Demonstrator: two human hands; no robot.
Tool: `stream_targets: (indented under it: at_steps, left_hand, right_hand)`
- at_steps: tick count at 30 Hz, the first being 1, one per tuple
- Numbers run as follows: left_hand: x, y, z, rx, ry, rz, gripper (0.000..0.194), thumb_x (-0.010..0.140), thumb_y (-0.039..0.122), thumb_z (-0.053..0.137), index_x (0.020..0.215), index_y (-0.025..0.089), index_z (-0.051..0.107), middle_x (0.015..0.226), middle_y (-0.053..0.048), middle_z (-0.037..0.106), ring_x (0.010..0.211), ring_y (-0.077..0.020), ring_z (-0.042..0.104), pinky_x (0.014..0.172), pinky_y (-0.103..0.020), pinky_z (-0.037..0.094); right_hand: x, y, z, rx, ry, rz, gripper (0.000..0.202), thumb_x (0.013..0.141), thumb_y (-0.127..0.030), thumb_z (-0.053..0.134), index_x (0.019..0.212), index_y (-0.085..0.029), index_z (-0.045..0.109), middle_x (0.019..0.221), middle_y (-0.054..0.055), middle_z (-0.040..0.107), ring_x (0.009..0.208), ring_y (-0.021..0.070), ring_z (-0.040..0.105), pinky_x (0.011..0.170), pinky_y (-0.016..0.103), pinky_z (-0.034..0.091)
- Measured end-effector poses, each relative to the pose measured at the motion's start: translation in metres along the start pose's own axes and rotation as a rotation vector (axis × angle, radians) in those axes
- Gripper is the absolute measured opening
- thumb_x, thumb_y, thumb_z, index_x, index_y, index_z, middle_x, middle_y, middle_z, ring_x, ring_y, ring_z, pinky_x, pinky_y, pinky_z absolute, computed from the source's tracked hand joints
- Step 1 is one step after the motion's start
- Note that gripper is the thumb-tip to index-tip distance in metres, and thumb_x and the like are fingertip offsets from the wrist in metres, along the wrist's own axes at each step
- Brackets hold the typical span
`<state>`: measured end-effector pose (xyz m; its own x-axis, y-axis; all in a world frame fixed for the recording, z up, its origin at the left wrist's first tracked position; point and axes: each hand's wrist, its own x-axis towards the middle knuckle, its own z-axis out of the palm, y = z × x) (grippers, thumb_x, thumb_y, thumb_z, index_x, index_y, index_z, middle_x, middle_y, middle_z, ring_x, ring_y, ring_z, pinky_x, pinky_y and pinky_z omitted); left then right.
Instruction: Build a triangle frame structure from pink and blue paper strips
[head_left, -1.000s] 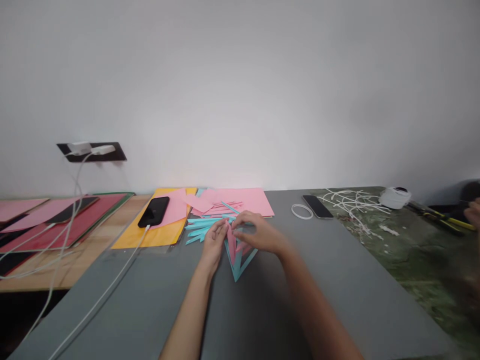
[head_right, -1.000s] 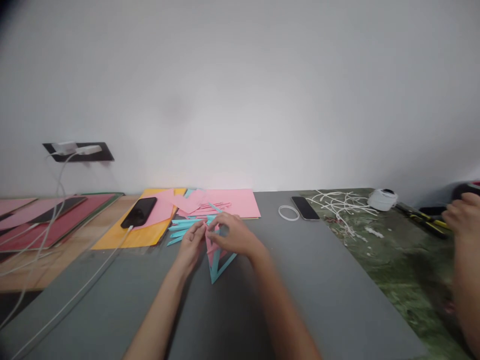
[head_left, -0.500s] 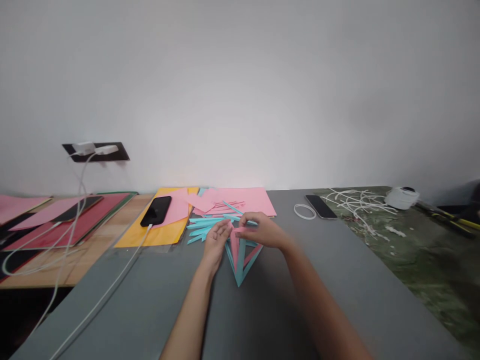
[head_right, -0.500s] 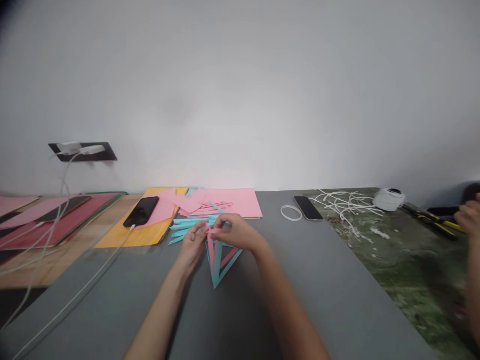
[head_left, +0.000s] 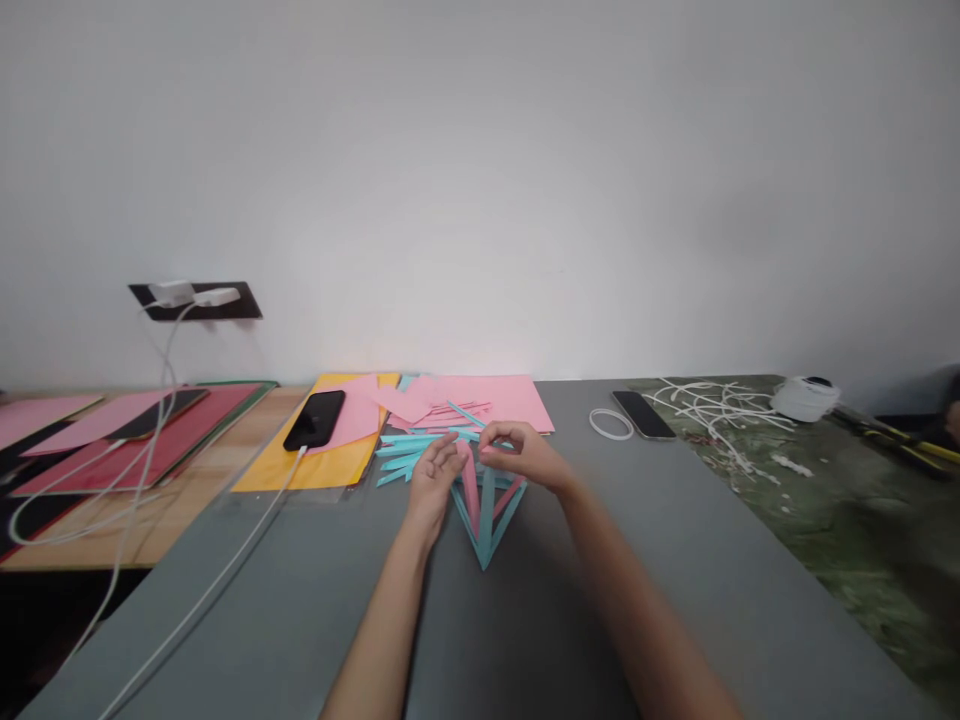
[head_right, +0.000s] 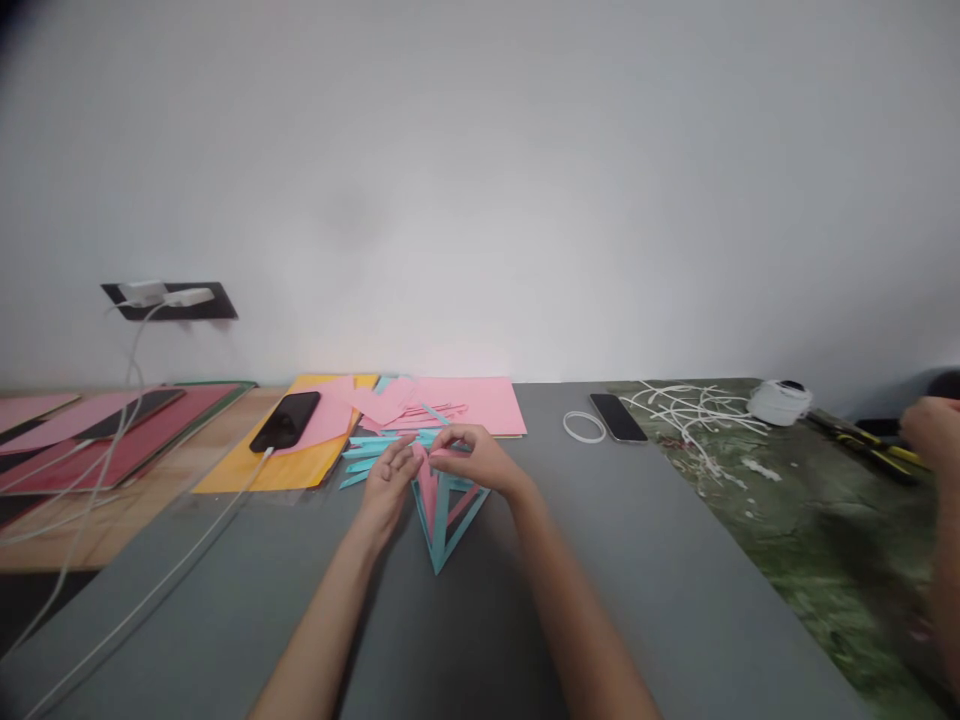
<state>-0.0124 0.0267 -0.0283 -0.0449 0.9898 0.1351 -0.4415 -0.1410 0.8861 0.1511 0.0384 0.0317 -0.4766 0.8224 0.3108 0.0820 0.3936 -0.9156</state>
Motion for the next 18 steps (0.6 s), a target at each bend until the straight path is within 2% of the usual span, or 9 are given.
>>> stream_targets:
  at_steps: [7,18]
  left_hand:
    - [-0.003,0.004,0.005,0.035,-0.035,-0.02,0.04,0.063,0.024,0.073,0.1,0.02,0.061,0.084,-0.001,0.064,0.079,-0.0106,0.059,0.077,-0.022,0.043]
    - [-0.003,0.001,0.003,0.031,-0.043,-0.034,0.04,0.062,0.025,0.073,0.1,0.021,0.062,0.084,-0.001,0.063,0.08,-0.0102,0.058,0.078,-0.022,0.041]
  right_hand:
    - [0.003,0.008,0.002,0.02,0.029,0.04,0.018,0.071,-0.033,0.064,0.075,-0.017,0.06,0.071,0.0,0.057,0.066,0.0118,0.05,0.063,0.025,0.04]
    - [0.003,0.014,-0.002,0.148,-0.028,0.083,0.024,0.07,-0.04,0.064,0.074,-0.017,0.059,0.071,0.0,0.055,0.069,0.0122,0.049,0.064,0.025,0.039]
